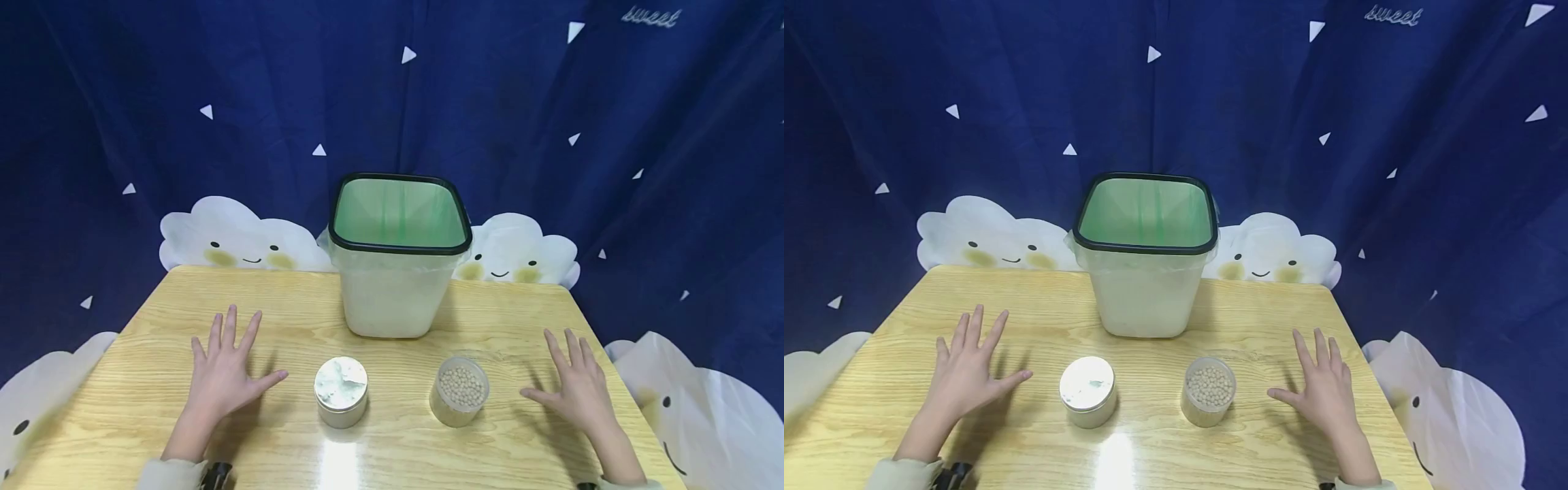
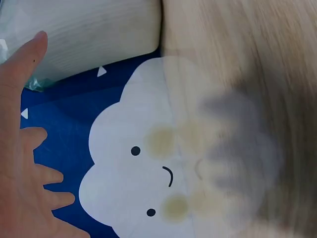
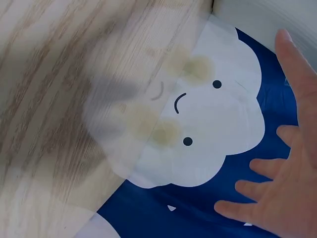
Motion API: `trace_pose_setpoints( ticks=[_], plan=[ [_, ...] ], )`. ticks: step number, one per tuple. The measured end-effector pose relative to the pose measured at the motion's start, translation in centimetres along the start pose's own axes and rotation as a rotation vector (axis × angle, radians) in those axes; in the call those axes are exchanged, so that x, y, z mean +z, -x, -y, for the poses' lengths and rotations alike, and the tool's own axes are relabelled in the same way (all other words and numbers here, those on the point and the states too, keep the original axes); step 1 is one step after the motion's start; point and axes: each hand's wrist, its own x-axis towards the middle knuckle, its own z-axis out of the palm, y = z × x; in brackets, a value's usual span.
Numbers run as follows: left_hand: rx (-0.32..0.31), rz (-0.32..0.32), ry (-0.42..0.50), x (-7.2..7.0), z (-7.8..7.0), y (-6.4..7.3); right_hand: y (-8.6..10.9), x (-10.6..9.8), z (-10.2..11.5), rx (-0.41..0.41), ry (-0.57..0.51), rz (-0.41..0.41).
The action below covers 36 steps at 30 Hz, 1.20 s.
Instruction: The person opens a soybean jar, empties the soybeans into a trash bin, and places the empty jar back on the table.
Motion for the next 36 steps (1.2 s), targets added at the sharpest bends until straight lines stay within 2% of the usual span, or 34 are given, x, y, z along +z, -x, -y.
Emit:
trace_pose_setpoints(
  ticks=[5,10,17,26,31,36],
  plan=[
    [0.029,-0.021,0.038,-0.4,-0.4,-0.1,0.2,0.0,-0.1,-0.030,-0.153,0.039],
    [0.077,-0.051,0.076,-1.0,-1.3,-0.6,0.4,0.7,-0.2,-0.015,-0.336,0.119],
    [0.168,-0.095,0.092,-1.6,-2.7,-1.4,0.7,1.9,0.6,0.003,-0.485,0.210],
    [0.279,-0.126,0.144,-1.9,-4.6,-2.1,0.7,4.3,1.6,-0.115,-0.602,0.225],
    [0.333,-0.120,0.160,-1.8,-5.7,-2.5,0.6,5.4,2.1,-0.122,-0.701,0.298],
    [0.381,-0.100,0.185,-1.6,-6.8,-2.7,0.4,6.5,2.6,-0.178,-0.783,0.352]
  ],
)
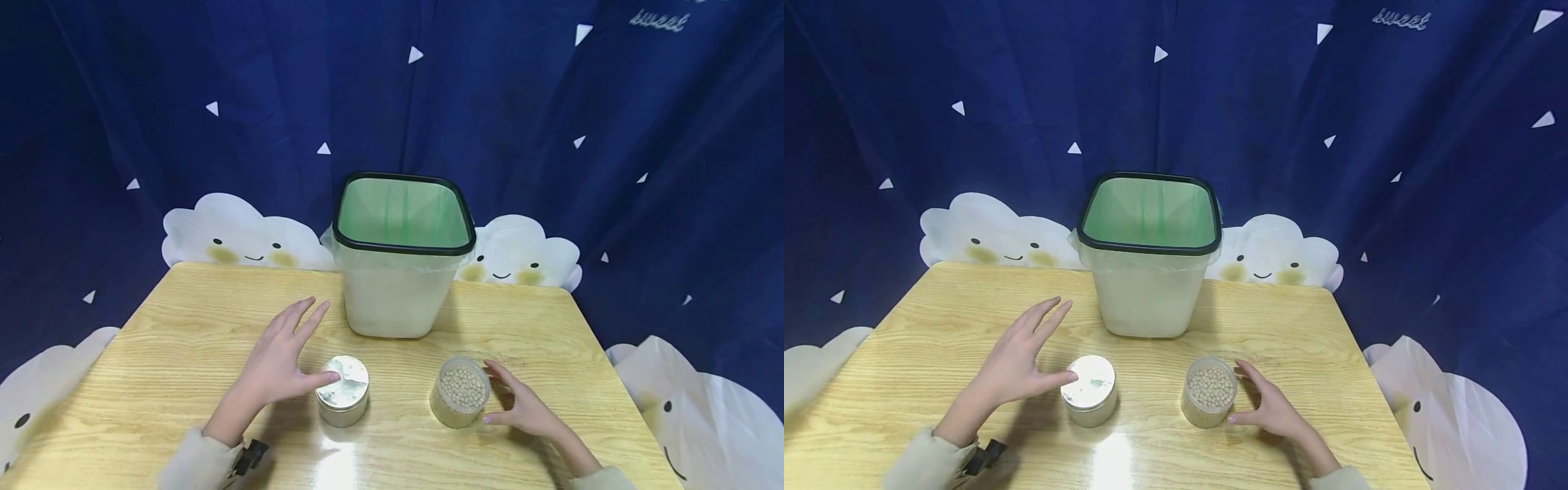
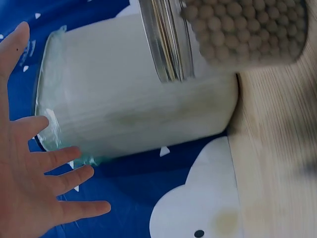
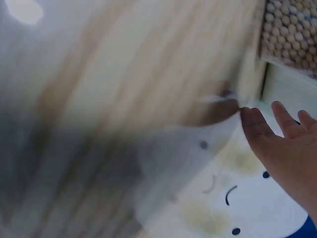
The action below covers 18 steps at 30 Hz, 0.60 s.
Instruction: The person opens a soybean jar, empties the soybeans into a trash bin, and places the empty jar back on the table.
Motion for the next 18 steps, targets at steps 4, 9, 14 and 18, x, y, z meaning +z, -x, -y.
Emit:
trace_pose_setpoints(
  ticks=[4,9,14,18],
  plan=[
    [0.027,-0.002,0.025,0.4,-0.6,-0.4,-0.3,0.5,-0.2,-0.006,-0.106,0.049],
    [0.038,0.024,0.041,0.9,-1.3,-0.8,-0.6,0.9,-0.3,0.076,-0.160,0.071],
    [0.044,0.054,0.061,1.3,-2.0,-1.3,-1.1,1.4,-0.4,0.106,-0.246,0.117],
    [0.055,0.068,0.078,1.7,-2.6,-1.5,-1.7,1.9,-0.3,0.117,-0.320,0.156]
  ],
)
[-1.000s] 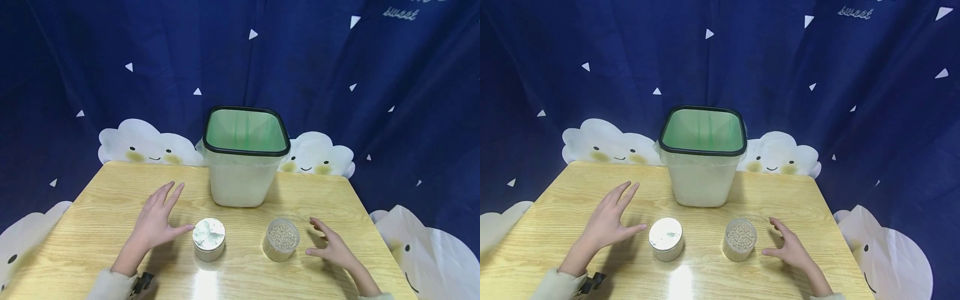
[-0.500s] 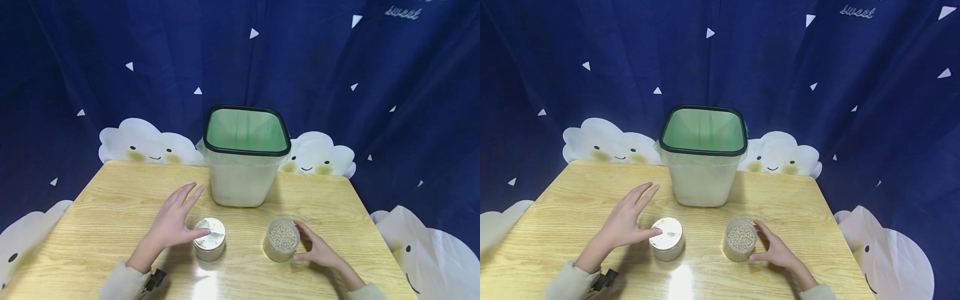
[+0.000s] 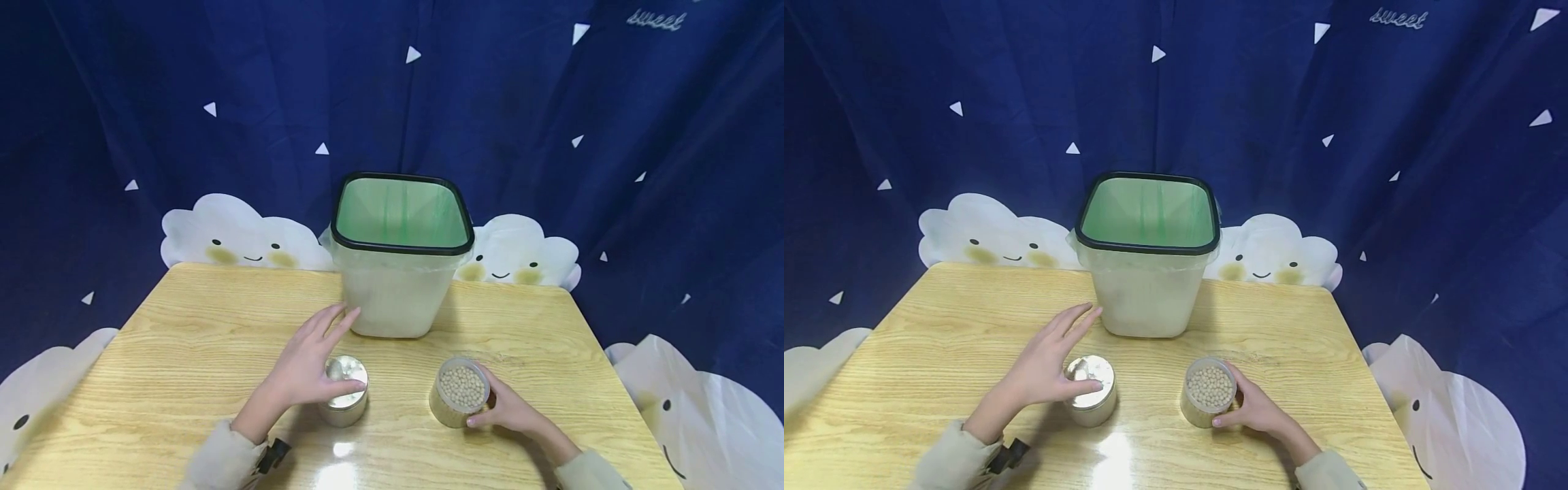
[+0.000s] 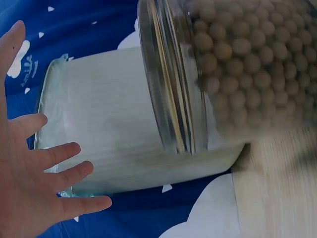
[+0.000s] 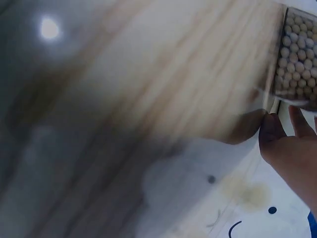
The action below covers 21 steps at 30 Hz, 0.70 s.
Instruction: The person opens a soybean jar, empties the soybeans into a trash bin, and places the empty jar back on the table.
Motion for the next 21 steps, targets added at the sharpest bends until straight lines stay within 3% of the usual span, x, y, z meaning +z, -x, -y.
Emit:
trace_pose_setpoints(
  ticks=[6,12,21],
  plan=[
    [0.003,0.015,0.038,0.6,-0.8,-0.3,-0.4,0.6,0.2,0.028,0.059,-0.058],
    [0.017,0.025,0.057,1.1,-1.6,-0.8,-0.6,0.8,0.6,-0.030,0.107,-0.102],
    [0.020,0.089,0.172,2.5,-3.5,-1.9,-0.4,1.4,1.7,-0.007,0.066,-0.174]
  ],
)
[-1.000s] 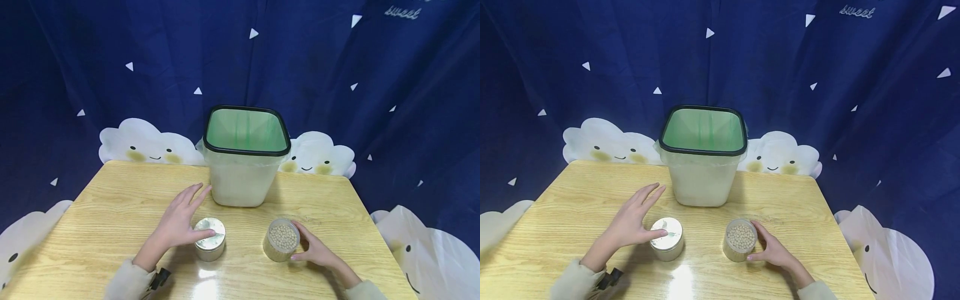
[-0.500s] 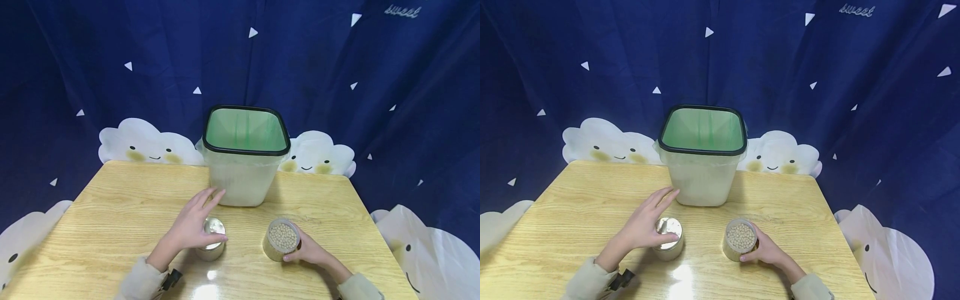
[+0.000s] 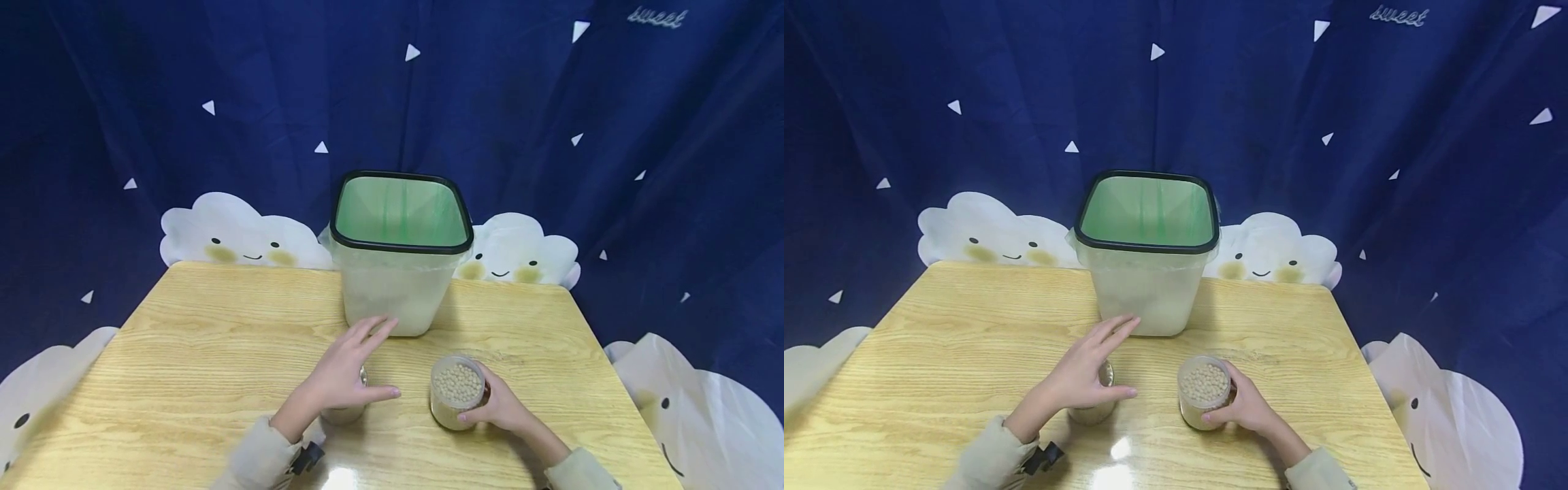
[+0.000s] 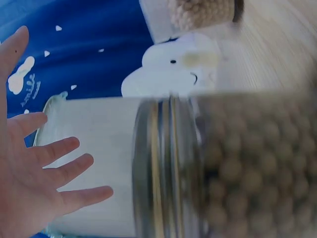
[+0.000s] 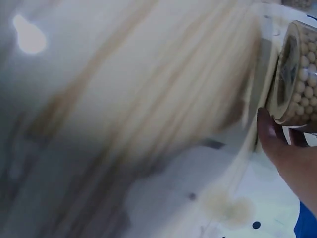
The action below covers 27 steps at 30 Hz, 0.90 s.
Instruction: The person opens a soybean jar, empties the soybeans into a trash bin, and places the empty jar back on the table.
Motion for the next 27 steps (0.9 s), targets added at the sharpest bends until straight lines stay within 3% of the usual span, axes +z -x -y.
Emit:
trace_pose_setpoints(
  ticks=[5,11,19,27],
  plan=[
    [0.000,0.040,0.113,0.7,-0.9,-0.7,0.1,0.4,1.7,-0.021,-0.085,-0.001],
    [0.018,0.092,0.183,1.9,-1.7,-1.8,0.1,0.4,2.9,-0.119,-0.113,0.016],
    [0.083,0.161,0.207,3.2,-2.5,-3.0,0.1,-0.2,4.5,-0.232,0.112,-0.032],
    [0.232,0.220,0.227,4.3,-3.1,-4.3,0.1,-0.3,5.5,-0.238,0.274,-0.065]
  ],
)
